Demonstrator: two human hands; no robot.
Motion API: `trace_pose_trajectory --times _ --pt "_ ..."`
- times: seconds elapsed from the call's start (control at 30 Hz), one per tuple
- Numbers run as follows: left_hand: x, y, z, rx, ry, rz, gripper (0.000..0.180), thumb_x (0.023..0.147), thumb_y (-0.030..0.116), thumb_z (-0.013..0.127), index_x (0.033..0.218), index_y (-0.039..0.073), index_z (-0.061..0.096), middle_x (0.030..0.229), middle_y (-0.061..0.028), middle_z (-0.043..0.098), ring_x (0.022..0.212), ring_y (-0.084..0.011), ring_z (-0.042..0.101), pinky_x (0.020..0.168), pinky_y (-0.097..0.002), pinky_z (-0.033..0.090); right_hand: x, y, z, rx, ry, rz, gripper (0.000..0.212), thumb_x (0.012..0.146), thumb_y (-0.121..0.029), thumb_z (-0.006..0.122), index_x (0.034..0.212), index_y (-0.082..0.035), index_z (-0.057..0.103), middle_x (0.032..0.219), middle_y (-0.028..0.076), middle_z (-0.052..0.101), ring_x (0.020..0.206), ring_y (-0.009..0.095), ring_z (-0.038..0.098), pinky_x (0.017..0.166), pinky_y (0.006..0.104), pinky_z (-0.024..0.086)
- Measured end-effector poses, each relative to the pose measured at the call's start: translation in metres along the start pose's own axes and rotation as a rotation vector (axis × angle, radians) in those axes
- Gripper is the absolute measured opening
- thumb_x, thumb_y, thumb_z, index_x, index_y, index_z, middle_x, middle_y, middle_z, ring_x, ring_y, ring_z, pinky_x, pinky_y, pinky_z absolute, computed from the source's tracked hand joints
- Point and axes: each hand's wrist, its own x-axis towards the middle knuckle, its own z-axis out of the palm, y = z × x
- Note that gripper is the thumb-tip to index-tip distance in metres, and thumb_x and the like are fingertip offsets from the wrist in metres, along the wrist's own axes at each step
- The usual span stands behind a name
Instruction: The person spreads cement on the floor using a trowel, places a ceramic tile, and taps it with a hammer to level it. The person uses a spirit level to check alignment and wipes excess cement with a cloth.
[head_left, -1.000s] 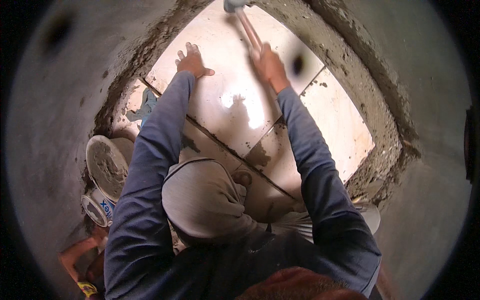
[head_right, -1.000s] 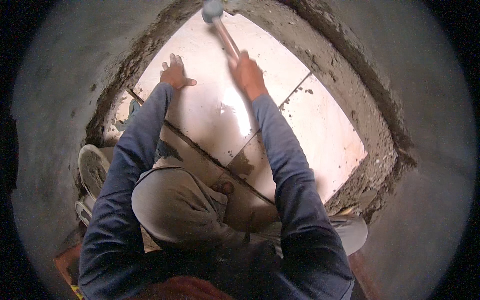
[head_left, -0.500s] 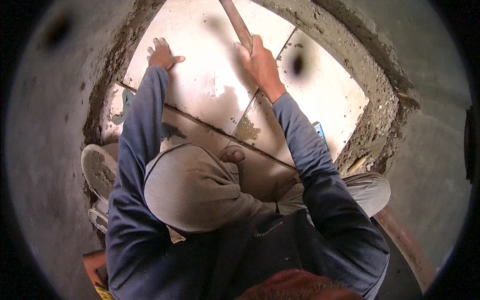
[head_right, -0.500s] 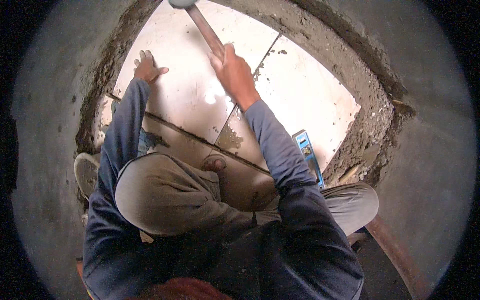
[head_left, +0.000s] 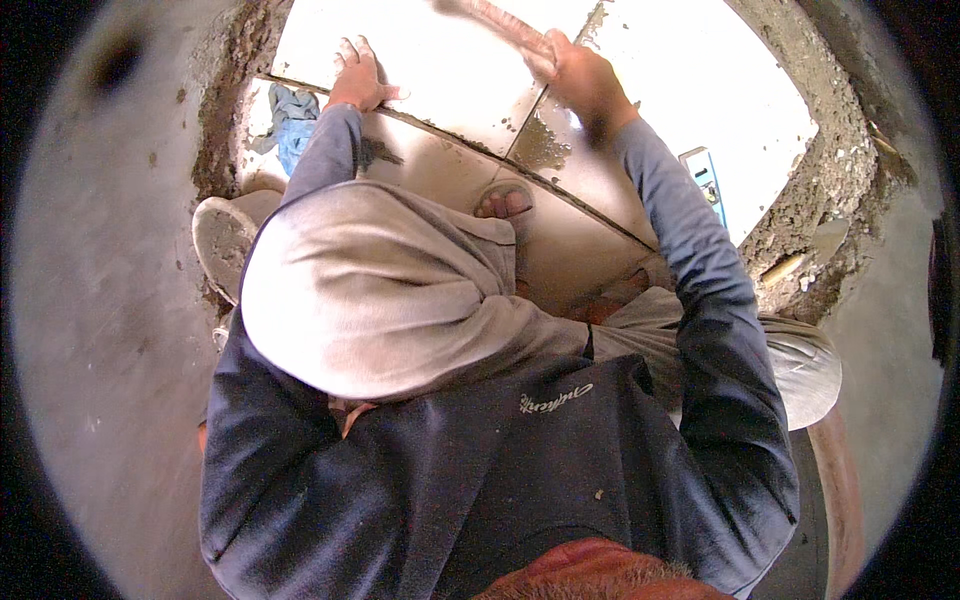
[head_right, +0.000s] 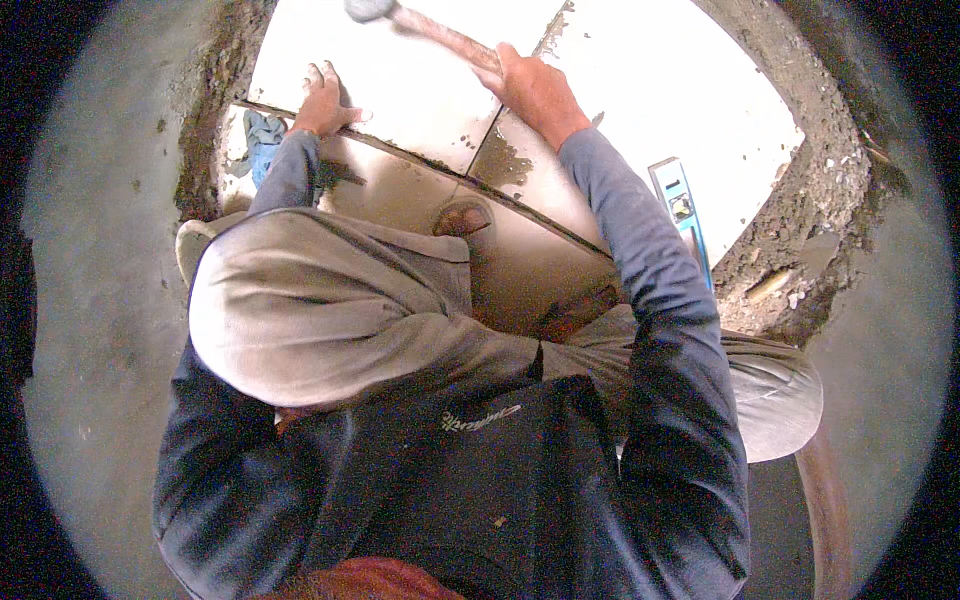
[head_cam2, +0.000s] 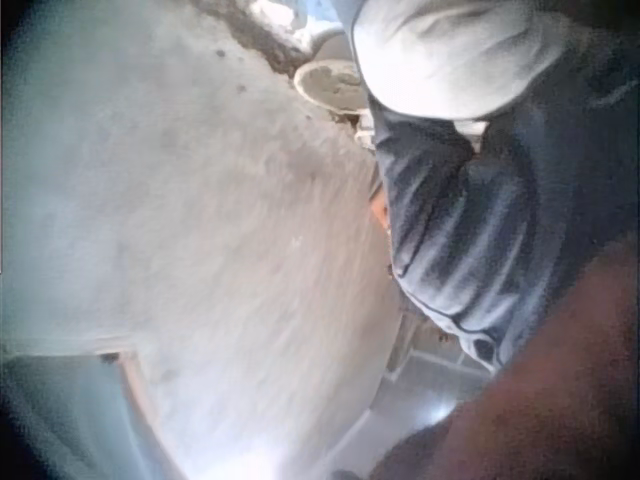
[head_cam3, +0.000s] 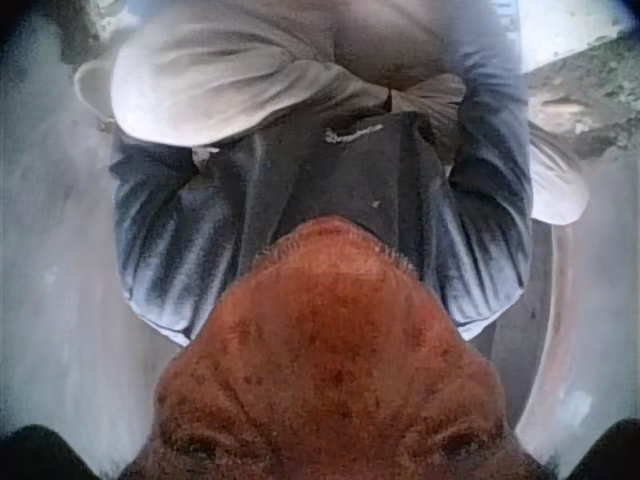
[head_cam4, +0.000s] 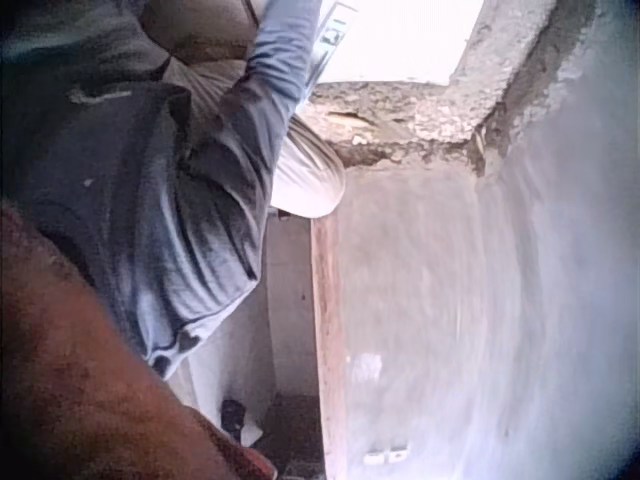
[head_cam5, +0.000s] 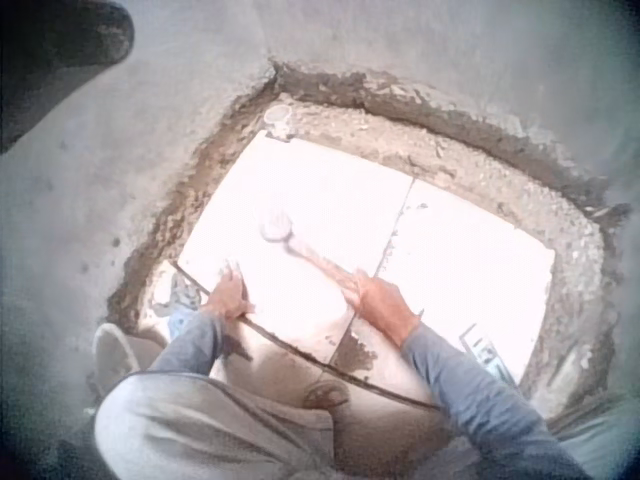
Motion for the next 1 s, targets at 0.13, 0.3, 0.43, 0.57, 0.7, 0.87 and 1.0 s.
trace_pose_trajectory --times 0.13,0.3,0.43,0.57,0.7,0.87,1.0 --pt "0.002 -0.005 0.005 0.029 0.015 0.010 0.137 0.064 0.048 0.093 0.159 -0.004 0.009 0.162 -0.0385 0.007 0.149 -0.0562 0.013 0.123 -0.0517 0.027 0.001 -0.014 0.013 0.092 0.096 -0.070 0.043 0.099 -0.046 0.058 0.106 -0.004 0.056 0.075 0.024 0.068 0.075 0.045 0.070 0.064 0.0533 0.057" --pt "0.005 -0.011 0.010 0.018 0.035 0.053 0.137 0.064 0.049 0.092 0.159 -0.005 0.008 0.161 -0.0398 0.004 0.149 -0.0577 0.011 0.123 -0.0513 0.026 -0.017 -0.020 0.018 0.308 0.068 -0.069 0.042 0.098 -0.044 0.061 0.109 -0.005 0.052 0.076 0.023 0.069 0.072 0.044 0.070 0.060 0.0514 0.057" --pt "0.008 -0.014 0.013 0.024 0.051 0.059 0.138 0.064 0.050 0.092 0.158 -0.006 0.008 0.160 -0.0404 0.006 0.148 -0.0581 0.013 0.123 -0.0505 0.025 -0.031 -0.018 0.028 -0.001 -0.113 0.096 0.037 0.100 -0.042 0.059 0.108 -0.006 0.052 0.077 0.022 0.070 0.071 0.038 0.072 0.058 0.0488 0.057" --pt "0.010 -0.016 0.013 0.058 0.033 0.067 0.136 0.065 0.051 0.091 0.159 -0.005 0.010 0.161 -0.0395 0.009 0.149 -0.0566 0.014 0.123 -0.0492 0.026 -0.036 -0.020 0.032 0.082 0.173 -0.219 0.033 0.098 -0.041 0.062 0.103 -0.009 0.054 0.075 0.017 0.070 0.068 0.035 0.072 0.055 0.0462 0.057" --pt "0.007 -0.013 0.010 0.011 -0.067 0.046 0.137 0.064 0.053 0.091 0.159 -0.004 0.010 0.162 -0.0378 0.007 0.149 -0.0557 0.014 0.123 -0.0492 0.026 -0.047 -0.022 0.030 0.148 -0.016 -0.064 0.033 0.098 -0.041 0.061 0.104 -0.009 0.055 0.076 0.015 0.070 0.068 0.034 0.072 0.055 0.0441 0.057" --pt "0.004 -0.013 0.016 0.018 0.061 0.057 0.138 0.064 0.052 0.091 0.160 -0.003 0.009 0.163 -0.0351 0.007 0.149 -0.0562 0.012 0.123 -0.0505 0.026 -0.059 -0.012 0.036 0.026 -0.010 0.017 0.039 0.098 -0.047 0.061 0.104 -0.009 0.054 0.071 0.015 0.070 0.069 0.037 0.072 0.058 0.0469 0.057" --pt "0.020 -0.032 0.032 0.052 0.036 0.091 0.135 0.066 0.050 0.091 0.159 -0.004 0.010 0.162 -0.0371 0.007 0.149 -0.0571 0.013 0.123 -0.0518 0.026 -0.067 -0.007 0.047 0.189 0.169 -0.136 0.037 0.098 -0.045 0.059 0.101 -0.008 0.052 0.069 0.016 0.069 0.067 0.037 0.071 0.057 0.0477 0.057"
